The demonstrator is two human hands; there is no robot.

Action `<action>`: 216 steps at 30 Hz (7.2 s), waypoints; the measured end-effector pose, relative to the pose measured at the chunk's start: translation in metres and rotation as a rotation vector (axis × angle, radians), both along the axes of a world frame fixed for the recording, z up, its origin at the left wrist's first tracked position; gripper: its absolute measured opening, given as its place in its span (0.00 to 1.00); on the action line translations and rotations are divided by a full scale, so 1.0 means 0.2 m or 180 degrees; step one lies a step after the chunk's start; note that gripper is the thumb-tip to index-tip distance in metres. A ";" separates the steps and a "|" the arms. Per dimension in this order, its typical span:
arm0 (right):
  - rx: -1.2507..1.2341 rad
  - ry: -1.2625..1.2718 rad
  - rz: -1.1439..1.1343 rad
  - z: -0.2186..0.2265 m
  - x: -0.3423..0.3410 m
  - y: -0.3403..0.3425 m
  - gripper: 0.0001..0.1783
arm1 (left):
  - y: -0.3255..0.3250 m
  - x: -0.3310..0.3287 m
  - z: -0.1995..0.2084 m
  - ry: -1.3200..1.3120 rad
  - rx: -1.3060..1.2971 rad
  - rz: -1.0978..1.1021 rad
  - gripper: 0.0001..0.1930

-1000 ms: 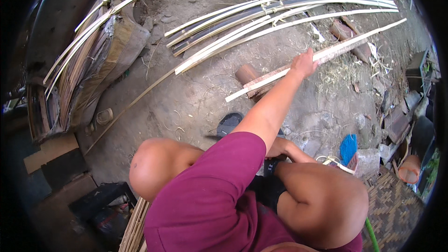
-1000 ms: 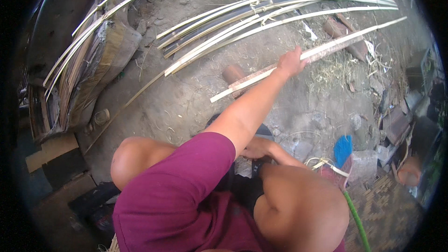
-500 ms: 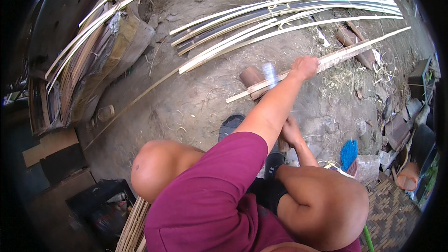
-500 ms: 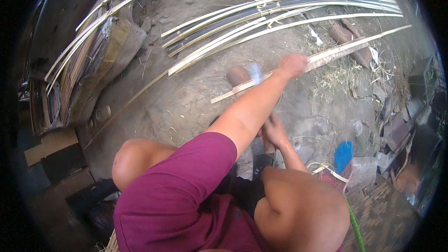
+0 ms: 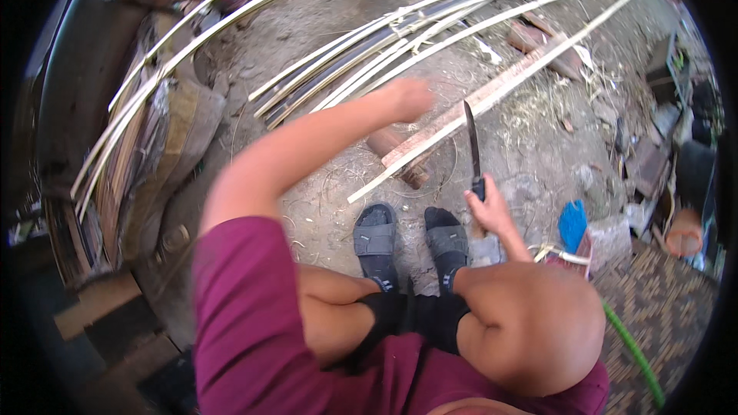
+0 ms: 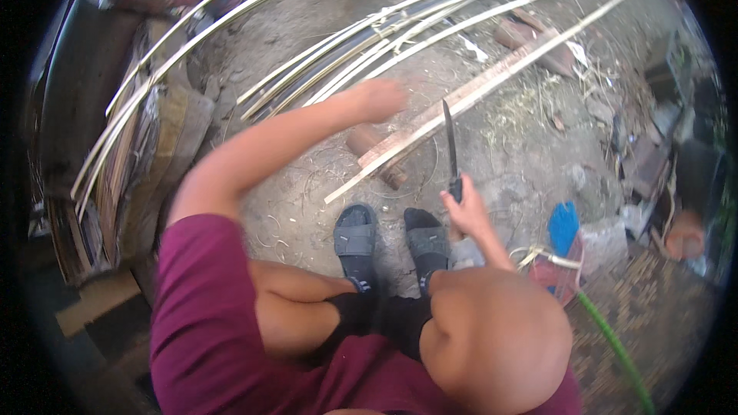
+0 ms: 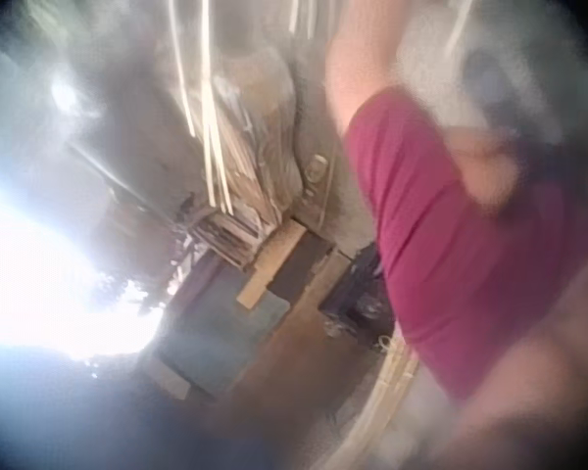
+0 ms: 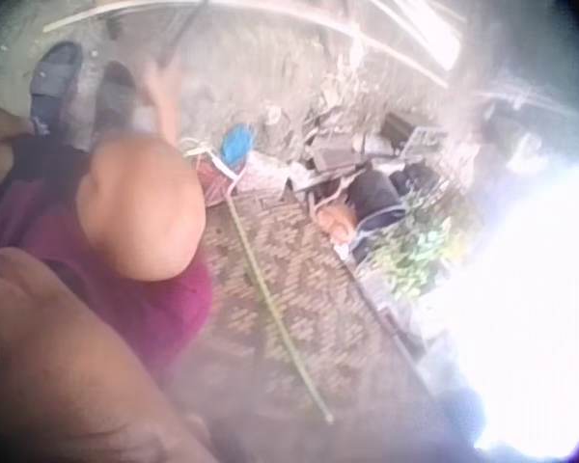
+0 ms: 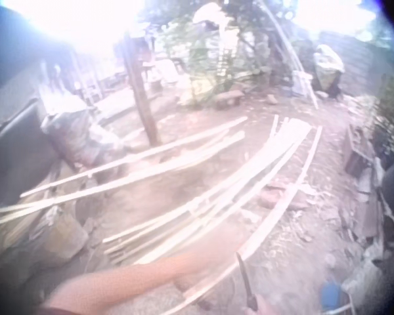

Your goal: The person sits on the ground and uses a knife to split long bamboo strips into thinner pieces. The person repeatedly positions each strip on a wooden block and strikes it with the knife to separate the layers, then gathers the finished strips.

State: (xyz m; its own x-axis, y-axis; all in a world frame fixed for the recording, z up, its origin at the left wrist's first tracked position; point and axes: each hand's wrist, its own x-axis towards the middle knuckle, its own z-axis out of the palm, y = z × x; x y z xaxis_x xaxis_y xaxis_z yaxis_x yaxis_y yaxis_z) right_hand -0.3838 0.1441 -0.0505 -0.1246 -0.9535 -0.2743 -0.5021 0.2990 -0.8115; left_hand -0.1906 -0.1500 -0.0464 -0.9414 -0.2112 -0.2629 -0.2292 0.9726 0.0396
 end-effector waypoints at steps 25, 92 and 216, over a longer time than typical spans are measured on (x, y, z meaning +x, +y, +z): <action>-0.0346 0.1120 -0.0727 0.15 -0.44 -0.21 0.25 | 0.92 0.68 0.00 0.0484 0.4163 0.3958 0.21; -0.0279 0.1344 -0.0774 -0.01 -0.55 -0.23 0.20 | 0.94 0.81 -0.02 0.0910 0.2729 0.3299 0.26; 0.0250 0.0849 -0.0003 0.04 -0.45 -0.28 0.24 | 1.03 1.03 -0.07 0.1426 0.2811 0.3666 0.21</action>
State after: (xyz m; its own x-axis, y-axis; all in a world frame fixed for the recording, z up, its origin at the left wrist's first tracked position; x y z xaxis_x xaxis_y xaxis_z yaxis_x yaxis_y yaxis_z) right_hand -0.4736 0.0878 -0.0423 -0.2033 -0.9305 -0.3046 -0.6946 0.3563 -0.6250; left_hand 0.0157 0.0557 -0.0597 -0.4123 -0.7974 -0.4406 -0.6356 -0.0948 0.7662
